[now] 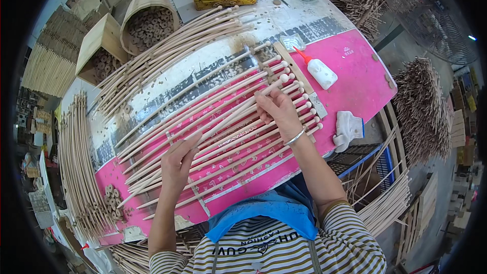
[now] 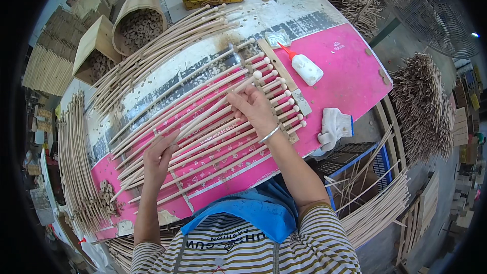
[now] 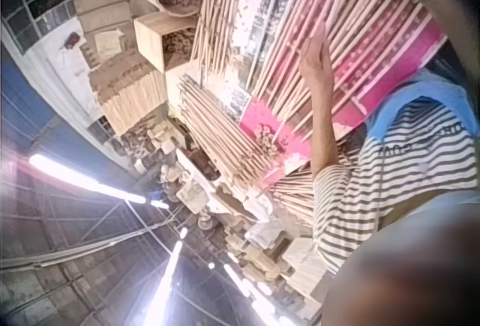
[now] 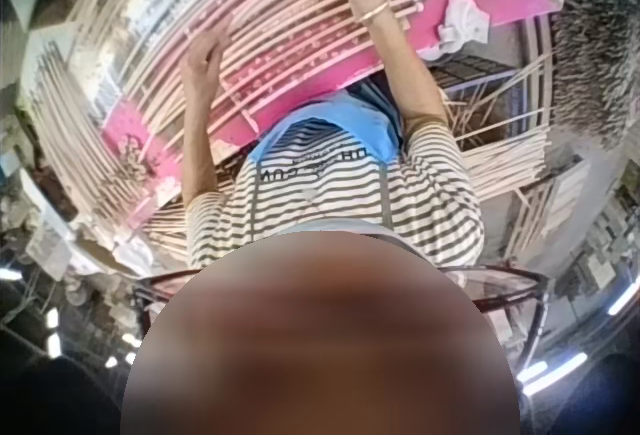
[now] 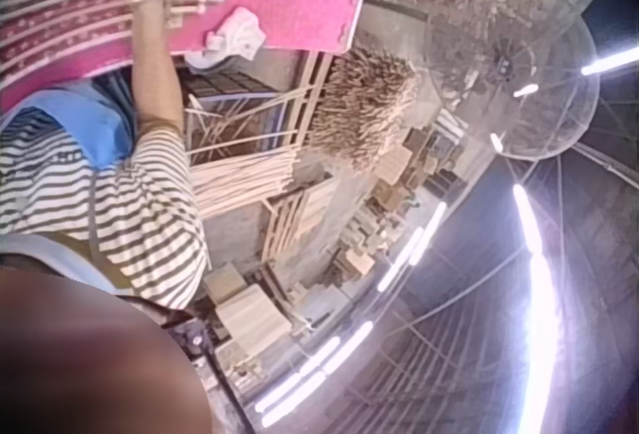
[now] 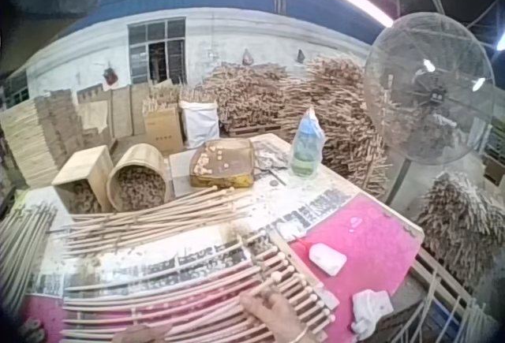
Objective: Assembling a wooden product by gluing and attaching spacers to long wooden rods at a workbench.
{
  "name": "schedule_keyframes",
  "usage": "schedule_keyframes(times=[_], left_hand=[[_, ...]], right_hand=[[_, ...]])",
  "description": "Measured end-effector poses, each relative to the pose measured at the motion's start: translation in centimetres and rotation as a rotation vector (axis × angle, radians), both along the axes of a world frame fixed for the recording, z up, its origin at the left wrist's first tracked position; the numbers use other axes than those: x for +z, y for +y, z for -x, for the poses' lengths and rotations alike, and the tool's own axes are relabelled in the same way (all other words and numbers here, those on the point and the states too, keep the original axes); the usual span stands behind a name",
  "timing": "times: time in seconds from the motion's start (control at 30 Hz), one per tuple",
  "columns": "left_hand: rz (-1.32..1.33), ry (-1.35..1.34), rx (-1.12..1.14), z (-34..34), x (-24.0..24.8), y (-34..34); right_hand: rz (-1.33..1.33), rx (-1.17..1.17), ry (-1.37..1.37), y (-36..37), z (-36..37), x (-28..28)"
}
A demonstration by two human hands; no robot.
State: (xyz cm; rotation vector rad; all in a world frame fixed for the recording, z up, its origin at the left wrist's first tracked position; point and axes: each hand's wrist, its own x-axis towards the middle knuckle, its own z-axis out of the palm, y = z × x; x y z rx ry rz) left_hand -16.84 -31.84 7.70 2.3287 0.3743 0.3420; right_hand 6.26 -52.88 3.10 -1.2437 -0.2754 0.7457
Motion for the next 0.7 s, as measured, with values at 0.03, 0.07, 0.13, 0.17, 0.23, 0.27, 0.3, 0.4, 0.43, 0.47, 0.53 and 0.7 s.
schedule_keyframes(times=[0.03,0.07,0.13,0.17,0.23,0.27,0.3,0.4,0.43,0.47,0.53,0.7], left_hand=[[0.013,-0.004,0.005,0.0,-0.1,0.1],[0.014,-0.002,0.005,-0.1,-0.1,0.1],[0.017,0.007,0.004,-0.2,-0.2,0.3],[0.018,0.008,0.002,-0.3,-0.4,0.5],[0.019,0.0,-0.014,-0.5,-0.9,0.8],[0.018,0.001,-0.016,-0.7,-1.0,0.8],[0.0,-0.02,-0.016,-0.9,-1.2,0.8],[-0.007,-0.015,-0.008,-1.5,-1.2,1.2],[0.005,0.01,0.002,-1.7,-1.1,1.4],[-0.008,-0.003,0.01,-2.4,-1.2,1.6],[-0.104,-0.063,-0.011,-3.8,-2.3,3.1],[-0.224,-0.126,-0.056,-9.1,-3.0,5.6]], right_hand=[[0.001,0.009,-0.017,0.0,0.0,0.2],[0.002,0.009,-0.015,0.0,0.1,0.5],[-0.089,0.002,0.078,0.1,0.4,1.3],[-0.088,0.0,0.079,0.1,0.2,1.0],[-0.04,-0.012,0.04,0.1,-0.2,0.1],[-0.041,-0.015,0.041,0.1,-0.3,-0.2],[0.014,-0.03,0.021,0.1,-0.5,-0.4],[0.092,-0.087,-0.021,-0.1,-0.7,-0.7],[0.115,-0.127,-0.043,-0.2,-0.9,-0.8],[0.115,-0.129,-0.043,-0.3,-1.1,-0.8],[0.028,-0.24,-0.063,-0.5,-1.3,-0.8],[0.03,-0.216,-0.073,-0.7,-1.4,-0.2]])
